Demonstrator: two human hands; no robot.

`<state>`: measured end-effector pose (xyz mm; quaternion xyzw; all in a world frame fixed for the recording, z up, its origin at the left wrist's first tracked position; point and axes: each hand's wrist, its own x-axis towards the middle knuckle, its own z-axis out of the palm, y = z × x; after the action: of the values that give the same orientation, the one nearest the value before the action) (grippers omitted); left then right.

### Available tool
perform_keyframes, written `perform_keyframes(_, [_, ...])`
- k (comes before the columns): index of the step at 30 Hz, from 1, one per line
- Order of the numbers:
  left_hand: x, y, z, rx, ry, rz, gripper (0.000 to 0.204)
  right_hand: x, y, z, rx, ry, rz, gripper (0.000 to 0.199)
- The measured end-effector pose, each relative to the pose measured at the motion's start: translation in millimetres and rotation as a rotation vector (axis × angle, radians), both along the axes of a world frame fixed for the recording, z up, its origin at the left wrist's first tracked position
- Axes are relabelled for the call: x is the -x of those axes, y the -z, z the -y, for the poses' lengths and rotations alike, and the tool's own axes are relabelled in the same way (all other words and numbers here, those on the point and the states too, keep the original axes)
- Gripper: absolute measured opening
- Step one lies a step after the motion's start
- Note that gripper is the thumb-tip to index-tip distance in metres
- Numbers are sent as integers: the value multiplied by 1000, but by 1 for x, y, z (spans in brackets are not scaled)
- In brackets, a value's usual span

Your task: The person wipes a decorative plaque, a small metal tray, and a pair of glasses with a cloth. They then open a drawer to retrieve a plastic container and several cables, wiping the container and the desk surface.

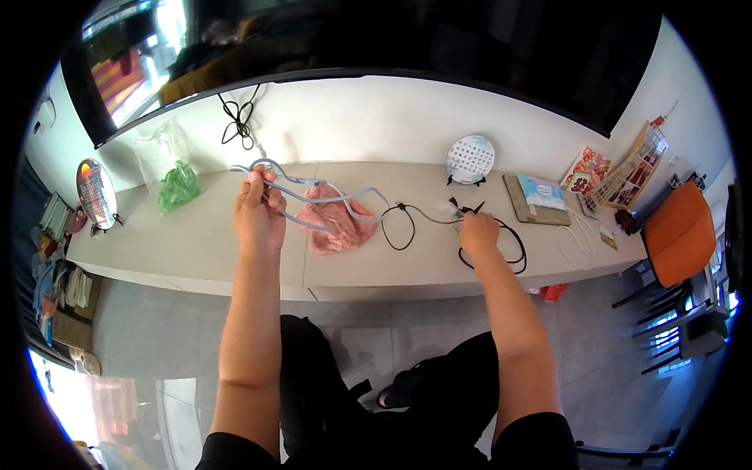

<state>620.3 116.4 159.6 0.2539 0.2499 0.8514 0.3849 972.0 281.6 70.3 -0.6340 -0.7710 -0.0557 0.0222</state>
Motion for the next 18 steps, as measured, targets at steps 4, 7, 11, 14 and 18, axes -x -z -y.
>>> perform_keyframes(4, [-26,7,-5,42,38,-14,14,19,14,16,-339,-278,-30,32])
perform_keyframes(7, [-31,18,-4,76,42,0,14,54,3,32,-121,-491,-262,39])
perform_keyframes(11, [-41,29,-4,101,27,65,14,99,12,54,44,-448,-345,30])
perform_keyframes(14, [-42,41,0,117,10,121,15,119,20,58,78,-327,-418,17])
perform_keyframes(18, [-41,57,5,126,23,147,15,123,39,50,94,-254,-385,16])
